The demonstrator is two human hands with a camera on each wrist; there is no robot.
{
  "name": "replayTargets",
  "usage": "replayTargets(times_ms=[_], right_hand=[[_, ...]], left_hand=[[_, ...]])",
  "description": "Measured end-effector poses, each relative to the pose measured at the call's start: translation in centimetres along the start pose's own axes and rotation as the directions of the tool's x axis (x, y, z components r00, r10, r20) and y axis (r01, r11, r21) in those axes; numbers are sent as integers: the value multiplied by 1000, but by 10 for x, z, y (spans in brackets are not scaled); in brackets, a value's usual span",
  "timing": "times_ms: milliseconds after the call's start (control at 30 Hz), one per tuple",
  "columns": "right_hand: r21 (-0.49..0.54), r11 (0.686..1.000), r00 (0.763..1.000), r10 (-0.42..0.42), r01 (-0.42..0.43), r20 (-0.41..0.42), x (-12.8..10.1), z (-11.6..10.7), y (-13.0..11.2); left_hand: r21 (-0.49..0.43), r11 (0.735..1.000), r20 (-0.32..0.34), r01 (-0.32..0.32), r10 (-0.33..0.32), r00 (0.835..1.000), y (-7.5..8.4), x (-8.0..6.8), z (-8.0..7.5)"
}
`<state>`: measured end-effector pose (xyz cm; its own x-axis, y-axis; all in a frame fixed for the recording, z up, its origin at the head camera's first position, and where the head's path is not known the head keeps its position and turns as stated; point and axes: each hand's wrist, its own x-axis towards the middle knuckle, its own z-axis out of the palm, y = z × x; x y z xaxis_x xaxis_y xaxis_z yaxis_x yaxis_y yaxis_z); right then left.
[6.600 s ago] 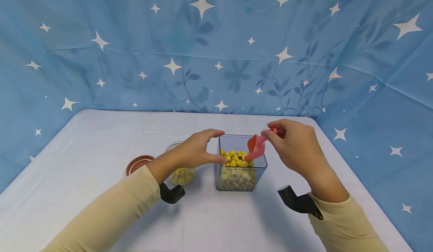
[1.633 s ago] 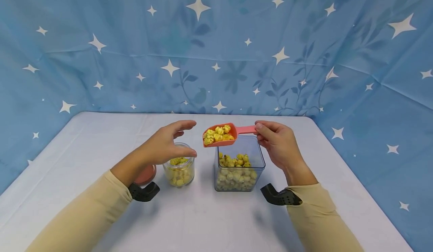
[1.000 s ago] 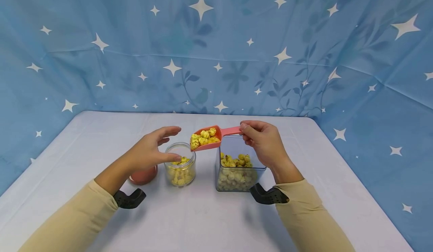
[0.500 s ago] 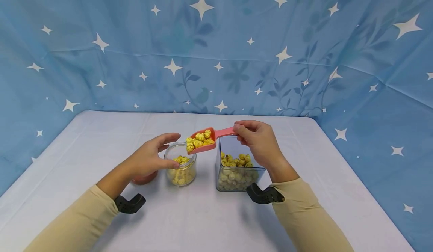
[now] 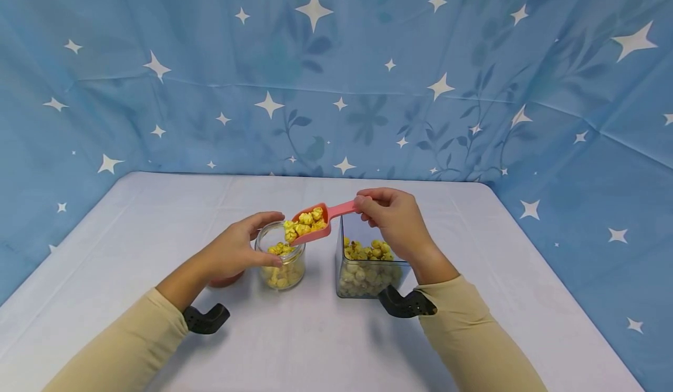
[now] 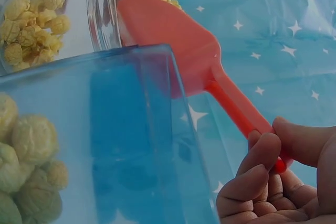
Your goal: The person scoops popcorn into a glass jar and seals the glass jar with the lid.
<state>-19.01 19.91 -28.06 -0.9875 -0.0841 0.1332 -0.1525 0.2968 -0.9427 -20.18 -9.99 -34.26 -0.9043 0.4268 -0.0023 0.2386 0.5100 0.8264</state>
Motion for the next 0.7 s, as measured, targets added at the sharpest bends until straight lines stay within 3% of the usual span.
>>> replayTargets(times_ms=[333,700], right_hand=[[-67,998,1000,5,-5,0,-1,2,-1],[-79,997,1000,-6,6,5,0,3,-1]], left_hand=[[-26,999,8,27,-27,1000,1,0,0],[-15,1000,0,-17,17,1000,-2,1,-1]])
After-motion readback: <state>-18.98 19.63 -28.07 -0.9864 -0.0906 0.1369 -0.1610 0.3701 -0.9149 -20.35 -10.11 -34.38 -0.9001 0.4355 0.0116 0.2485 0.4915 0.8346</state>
